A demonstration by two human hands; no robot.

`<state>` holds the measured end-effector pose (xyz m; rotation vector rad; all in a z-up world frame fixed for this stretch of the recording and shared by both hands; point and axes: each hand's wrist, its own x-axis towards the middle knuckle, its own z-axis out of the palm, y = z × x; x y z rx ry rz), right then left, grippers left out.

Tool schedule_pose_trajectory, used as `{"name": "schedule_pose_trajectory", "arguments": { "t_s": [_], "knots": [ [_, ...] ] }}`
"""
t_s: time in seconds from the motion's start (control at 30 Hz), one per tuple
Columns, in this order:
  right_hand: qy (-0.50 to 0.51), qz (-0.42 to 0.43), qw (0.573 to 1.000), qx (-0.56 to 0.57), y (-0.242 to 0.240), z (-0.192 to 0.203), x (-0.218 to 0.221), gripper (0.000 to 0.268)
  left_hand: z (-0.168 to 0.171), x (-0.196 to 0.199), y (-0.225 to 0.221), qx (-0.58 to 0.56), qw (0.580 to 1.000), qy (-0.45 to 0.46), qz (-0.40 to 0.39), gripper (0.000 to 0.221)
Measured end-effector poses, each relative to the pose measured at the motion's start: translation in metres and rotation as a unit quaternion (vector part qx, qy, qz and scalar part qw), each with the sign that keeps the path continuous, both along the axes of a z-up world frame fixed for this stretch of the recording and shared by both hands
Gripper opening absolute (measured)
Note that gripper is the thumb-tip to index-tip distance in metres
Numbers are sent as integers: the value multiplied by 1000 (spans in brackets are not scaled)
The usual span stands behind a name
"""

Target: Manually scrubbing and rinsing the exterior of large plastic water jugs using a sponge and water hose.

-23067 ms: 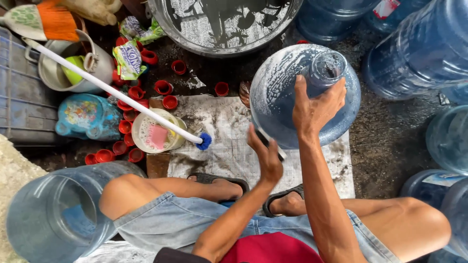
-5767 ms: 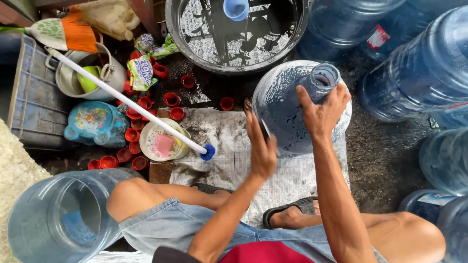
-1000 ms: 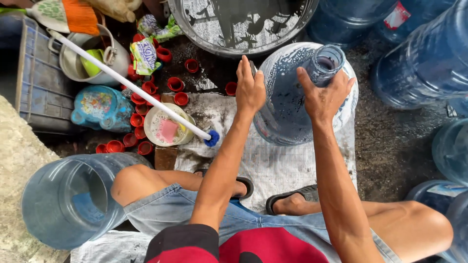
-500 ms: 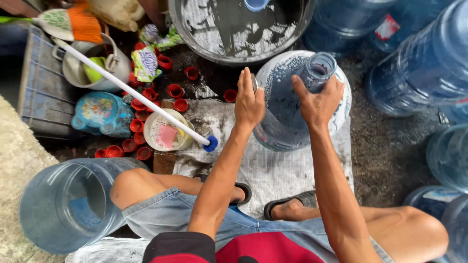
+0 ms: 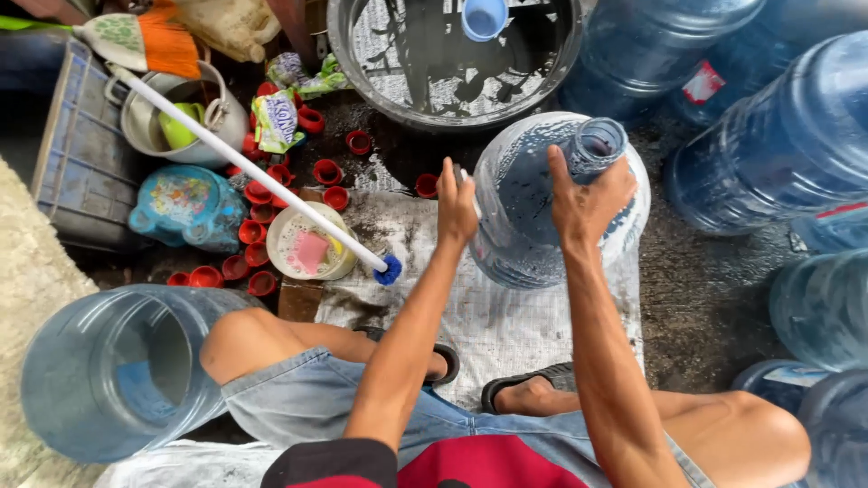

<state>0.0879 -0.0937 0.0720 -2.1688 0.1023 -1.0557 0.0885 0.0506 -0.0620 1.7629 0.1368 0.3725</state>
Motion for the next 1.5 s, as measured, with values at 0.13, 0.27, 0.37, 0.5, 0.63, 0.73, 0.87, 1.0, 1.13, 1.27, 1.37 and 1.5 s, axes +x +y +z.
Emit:
{"name": "schedule_pose_trajectory", "arguments": {
  "t_s": [0.13, 0.27, 0.37, 0.5, 0.63, 0.73, 0.87, 1.0, 1.13, 1.27, 1.37, 1.5],
  "knots": [
    [-23, 54, 992, -111, -26, 1, 2, 61, 16, -4, -3, -65, 996, 42, -45, 65],
    [-7, 85, 995, -53, -36, -10, 9, 61, 36, -107, -70, -81, 997, -5, -17, 71],
    [5, 82, 996, -41, -30, -7, 5, 64, 7, -124, -99, -116, 993, -24, -17, 78],
    [13, 57, 998, -31, -32, -9, 10, 64, 20, -45, -45, -92, 994, -62, 7, 60],
    [12, 37, 999, -31, -24, 3, 9, 63, 13, 10, -12, -200, 978, 55, -23, 59],
    [14, 27, 999, -28, -24, 4, 7, 60, 43, -30, -37, -218, 975, 46, -3, 63],
    [20, 20, 999, -23, -24, 0, 9, 61, 15, -98, -88, -175, 984, 42, 15, 77],
    [32, 21, 999, -23, -27, 0, 6, 62, 38, -66, -72, -114, 993, 14, 30, 71],
    [29, 33, 999, -22, -28, -4, 7, 62, 55, -1, -38, -4, 999, 25, 23, 64],
    [50, 37, 998, 11, -32, -13, 10, 62, 92, -31, -63, 212, 968, -127, 42, 55],
    [63, 40, 997, 26, -32, -11, 9, 62, 77, -83, -94, 378, 903, -206, -14, 54],
    [63, 62, 996, 23, -34, -5, 7, 62, 84, -30, -70, 342, 913, -222, -13, 63]
  ]
}}
